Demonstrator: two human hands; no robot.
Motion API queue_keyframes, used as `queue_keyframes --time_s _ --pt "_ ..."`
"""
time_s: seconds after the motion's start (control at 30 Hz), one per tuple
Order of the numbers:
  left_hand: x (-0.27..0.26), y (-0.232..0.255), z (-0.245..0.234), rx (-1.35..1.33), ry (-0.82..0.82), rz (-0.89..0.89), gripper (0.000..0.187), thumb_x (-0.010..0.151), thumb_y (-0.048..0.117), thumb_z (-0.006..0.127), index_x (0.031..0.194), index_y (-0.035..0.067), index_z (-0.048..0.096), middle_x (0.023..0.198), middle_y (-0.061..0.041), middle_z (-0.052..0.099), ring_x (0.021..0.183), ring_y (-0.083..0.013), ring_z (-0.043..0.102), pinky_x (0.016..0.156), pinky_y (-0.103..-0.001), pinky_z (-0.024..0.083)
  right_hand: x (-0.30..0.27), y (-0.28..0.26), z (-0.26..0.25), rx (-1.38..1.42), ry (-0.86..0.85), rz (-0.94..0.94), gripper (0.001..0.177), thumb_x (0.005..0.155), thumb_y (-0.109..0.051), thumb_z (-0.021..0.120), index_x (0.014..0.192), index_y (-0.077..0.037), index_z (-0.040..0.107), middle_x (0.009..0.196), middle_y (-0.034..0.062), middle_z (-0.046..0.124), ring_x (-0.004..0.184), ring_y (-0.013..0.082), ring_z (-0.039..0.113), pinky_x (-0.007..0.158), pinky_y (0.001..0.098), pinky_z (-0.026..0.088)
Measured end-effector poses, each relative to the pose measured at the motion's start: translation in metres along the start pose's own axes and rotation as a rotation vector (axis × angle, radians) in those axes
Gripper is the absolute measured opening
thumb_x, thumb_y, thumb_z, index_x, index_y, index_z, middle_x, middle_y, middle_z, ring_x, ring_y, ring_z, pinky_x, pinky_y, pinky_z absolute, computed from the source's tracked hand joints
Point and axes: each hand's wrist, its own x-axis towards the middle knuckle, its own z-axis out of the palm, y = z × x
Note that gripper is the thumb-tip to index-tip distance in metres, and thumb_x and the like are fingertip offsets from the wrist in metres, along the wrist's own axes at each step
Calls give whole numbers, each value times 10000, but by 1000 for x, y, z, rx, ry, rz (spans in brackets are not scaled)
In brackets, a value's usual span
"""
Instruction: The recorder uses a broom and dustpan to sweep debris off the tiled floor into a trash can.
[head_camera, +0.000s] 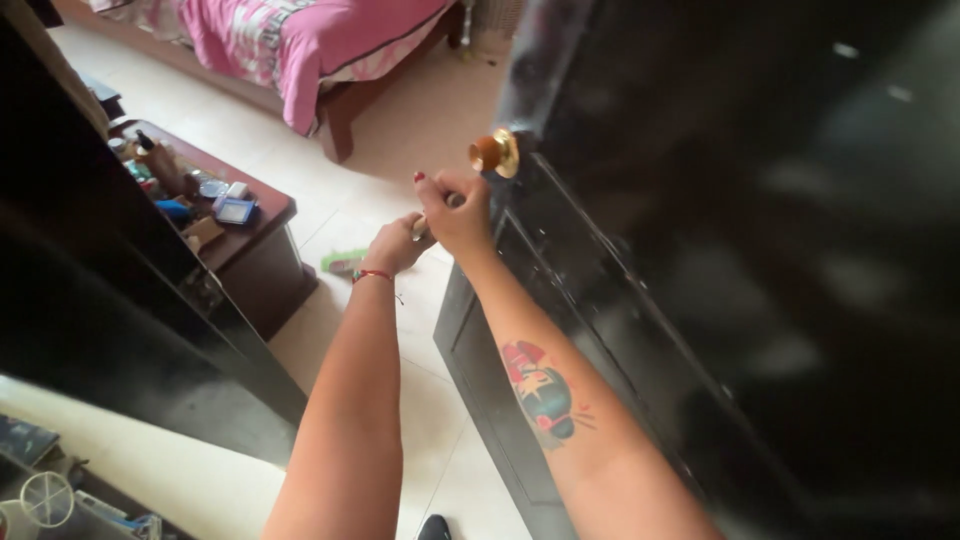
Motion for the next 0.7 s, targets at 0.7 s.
queue_keyframes --time_s 0.7 --pt "-290 169 -12 75 -147 11 605 810 728 637 1053 195 789 996 -113 771 991 -326 719 893 -436 534 -165 -266 -144 113 -70 136 410 918 -106 702 551 -23 540 513 39 564 458 123 576 492 289 483"
